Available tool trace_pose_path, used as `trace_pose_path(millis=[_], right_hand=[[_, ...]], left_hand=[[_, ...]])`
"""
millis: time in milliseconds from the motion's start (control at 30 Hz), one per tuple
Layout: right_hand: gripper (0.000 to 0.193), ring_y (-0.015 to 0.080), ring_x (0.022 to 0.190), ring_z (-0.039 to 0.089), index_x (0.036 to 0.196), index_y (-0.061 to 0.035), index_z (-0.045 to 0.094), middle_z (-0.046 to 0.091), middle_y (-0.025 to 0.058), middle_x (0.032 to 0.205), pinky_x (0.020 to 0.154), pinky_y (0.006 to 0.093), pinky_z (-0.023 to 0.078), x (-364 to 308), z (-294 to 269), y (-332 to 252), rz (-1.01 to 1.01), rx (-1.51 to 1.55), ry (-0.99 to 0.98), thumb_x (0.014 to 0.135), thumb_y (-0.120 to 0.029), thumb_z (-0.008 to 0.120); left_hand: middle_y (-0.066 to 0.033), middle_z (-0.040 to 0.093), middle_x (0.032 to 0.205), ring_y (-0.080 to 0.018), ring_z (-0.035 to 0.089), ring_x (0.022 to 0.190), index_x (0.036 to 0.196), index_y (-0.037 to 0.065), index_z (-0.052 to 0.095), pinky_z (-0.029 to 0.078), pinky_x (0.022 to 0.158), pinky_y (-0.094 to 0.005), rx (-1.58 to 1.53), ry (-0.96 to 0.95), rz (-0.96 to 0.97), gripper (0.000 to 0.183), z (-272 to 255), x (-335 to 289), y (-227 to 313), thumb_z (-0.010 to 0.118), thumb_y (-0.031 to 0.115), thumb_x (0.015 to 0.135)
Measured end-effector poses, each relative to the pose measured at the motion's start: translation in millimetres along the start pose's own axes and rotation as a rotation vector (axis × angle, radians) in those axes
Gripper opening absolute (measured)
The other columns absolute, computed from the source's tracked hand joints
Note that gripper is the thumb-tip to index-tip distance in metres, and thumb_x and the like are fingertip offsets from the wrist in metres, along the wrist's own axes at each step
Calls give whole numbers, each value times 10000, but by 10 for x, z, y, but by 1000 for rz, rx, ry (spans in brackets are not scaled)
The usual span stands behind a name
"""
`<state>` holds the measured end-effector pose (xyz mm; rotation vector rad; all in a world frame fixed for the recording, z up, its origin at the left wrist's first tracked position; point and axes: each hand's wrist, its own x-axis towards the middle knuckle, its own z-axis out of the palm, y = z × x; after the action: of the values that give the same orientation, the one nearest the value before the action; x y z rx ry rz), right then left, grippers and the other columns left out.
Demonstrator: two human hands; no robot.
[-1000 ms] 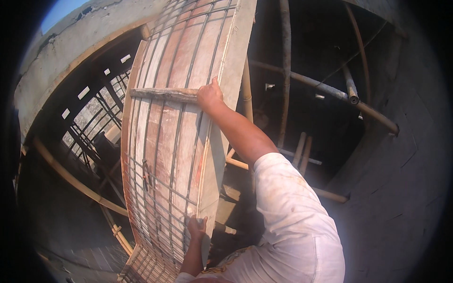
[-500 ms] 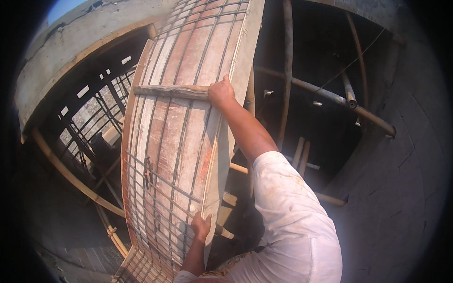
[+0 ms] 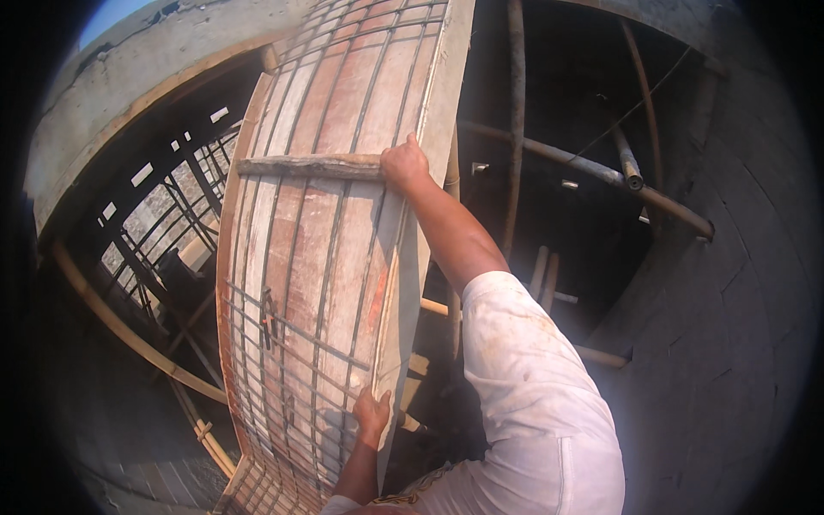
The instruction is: The person positions and secures a large curved wooden formwork panel against a rebar framework inside a cylindrical concrete structure. They repeatedly adjust the panel's alignment and press it into place with both hands, ensuring it fits the curved surface.
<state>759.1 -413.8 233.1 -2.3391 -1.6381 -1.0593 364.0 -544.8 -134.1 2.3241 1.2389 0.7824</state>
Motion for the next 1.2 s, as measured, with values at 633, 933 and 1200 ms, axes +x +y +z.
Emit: trace_pose_path(millis=[633, 933, 1200], right_hand=[[227, 272, 882, 671, 976, -36, 630, 691, 134, 907, 1000, 480, 378, -87, -24, -28, 17, 29, 28, 906, -176, 466], [218, 253, 877, 648, 977, -44, 618, 664, 113, 882, 986, 470, 376, -152, 42, -11, 28, 22, 113, 898, -179, 466], [248, 242, 968, 630, 1036, -44, 628, 664, 107, 961, 995, 441, 355, -204, -36, -60, 33, 44, 84, 912, -187, 469]], left_hand=[[-206, 607, 916, -419, 595, 881, 923, -9, 611, 487, 778, -475, 28, 58, 11, 359, 77, -27, -15, 784, 255, 751], [-210, 612, 943, -414, 586, 941, 976, 1, 616, 481, 820, -467, 60, -6, -32, 332, 17, -32, 105, 779, 191, 758], [-212, 588, 902, -424, 585, 898, 880, -4, 571, 479, 777, -485, 55, 17, -4, 327, 48, -61, 37, 786, 208, 755]])
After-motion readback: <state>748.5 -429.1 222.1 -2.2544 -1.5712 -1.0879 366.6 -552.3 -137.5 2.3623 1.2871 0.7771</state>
